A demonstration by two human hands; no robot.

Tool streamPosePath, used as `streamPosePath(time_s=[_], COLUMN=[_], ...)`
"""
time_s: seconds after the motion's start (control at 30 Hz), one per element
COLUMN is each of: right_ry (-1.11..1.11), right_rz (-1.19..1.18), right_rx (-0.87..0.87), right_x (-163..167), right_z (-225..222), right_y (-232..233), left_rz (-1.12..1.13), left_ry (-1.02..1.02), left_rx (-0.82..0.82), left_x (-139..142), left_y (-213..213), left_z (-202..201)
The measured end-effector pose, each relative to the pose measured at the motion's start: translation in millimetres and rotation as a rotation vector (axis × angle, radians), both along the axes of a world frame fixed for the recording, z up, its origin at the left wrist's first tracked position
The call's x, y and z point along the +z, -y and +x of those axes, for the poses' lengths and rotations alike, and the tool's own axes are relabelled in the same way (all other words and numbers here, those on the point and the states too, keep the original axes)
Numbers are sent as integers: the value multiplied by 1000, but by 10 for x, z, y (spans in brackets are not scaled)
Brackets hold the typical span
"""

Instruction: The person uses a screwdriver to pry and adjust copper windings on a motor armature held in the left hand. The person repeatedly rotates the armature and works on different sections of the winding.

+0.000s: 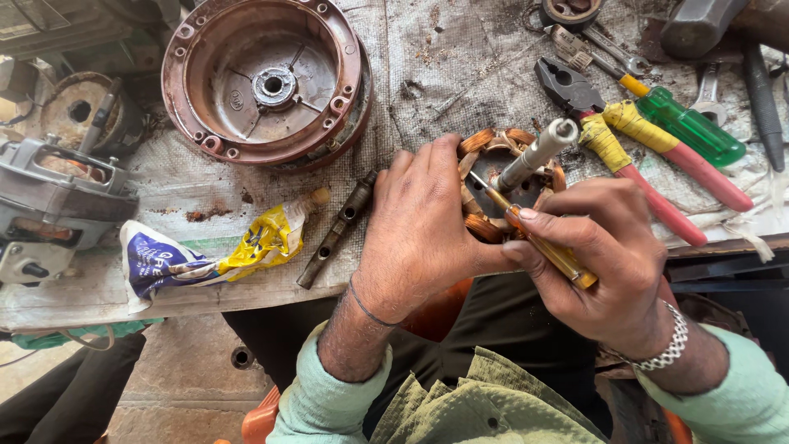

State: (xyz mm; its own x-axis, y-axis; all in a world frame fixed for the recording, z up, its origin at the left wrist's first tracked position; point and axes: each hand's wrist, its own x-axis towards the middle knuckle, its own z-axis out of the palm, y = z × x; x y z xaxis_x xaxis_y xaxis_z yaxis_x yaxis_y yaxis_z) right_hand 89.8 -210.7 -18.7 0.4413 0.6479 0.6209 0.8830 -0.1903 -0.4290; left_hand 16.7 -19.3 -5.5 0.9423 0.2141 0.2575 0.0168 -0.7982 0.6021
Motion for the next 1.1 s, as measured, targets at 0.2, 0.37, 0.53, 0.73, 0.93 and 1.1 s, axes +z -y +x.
streamPosePath(time_s=[0.2,0.37,0.53,0.73,0.93,1.1], right_ry=[110,90,-15,22,25,43], right_rz=[-31,-73,-111,-10,-83,45], right_rx=[65,38,38,75,46,60], right_x=[-53,-55,-10,-22,63,12], right_z=[45,31,11,48,33,34], right_y=[-3,18,60,-6,-9,-71], left_rz=[-53,-43,-17,-66,-37,-75], left_ry=[-28,-16,-46,-42,-12,-66], left_rx=[-56,-68,-50,-47,-45,-29], left_x=[-48,-81,-93,-89,-94,-56], left_y=[-5,1,25,31,32,41], left_z=[25,17,25,24,19,35])
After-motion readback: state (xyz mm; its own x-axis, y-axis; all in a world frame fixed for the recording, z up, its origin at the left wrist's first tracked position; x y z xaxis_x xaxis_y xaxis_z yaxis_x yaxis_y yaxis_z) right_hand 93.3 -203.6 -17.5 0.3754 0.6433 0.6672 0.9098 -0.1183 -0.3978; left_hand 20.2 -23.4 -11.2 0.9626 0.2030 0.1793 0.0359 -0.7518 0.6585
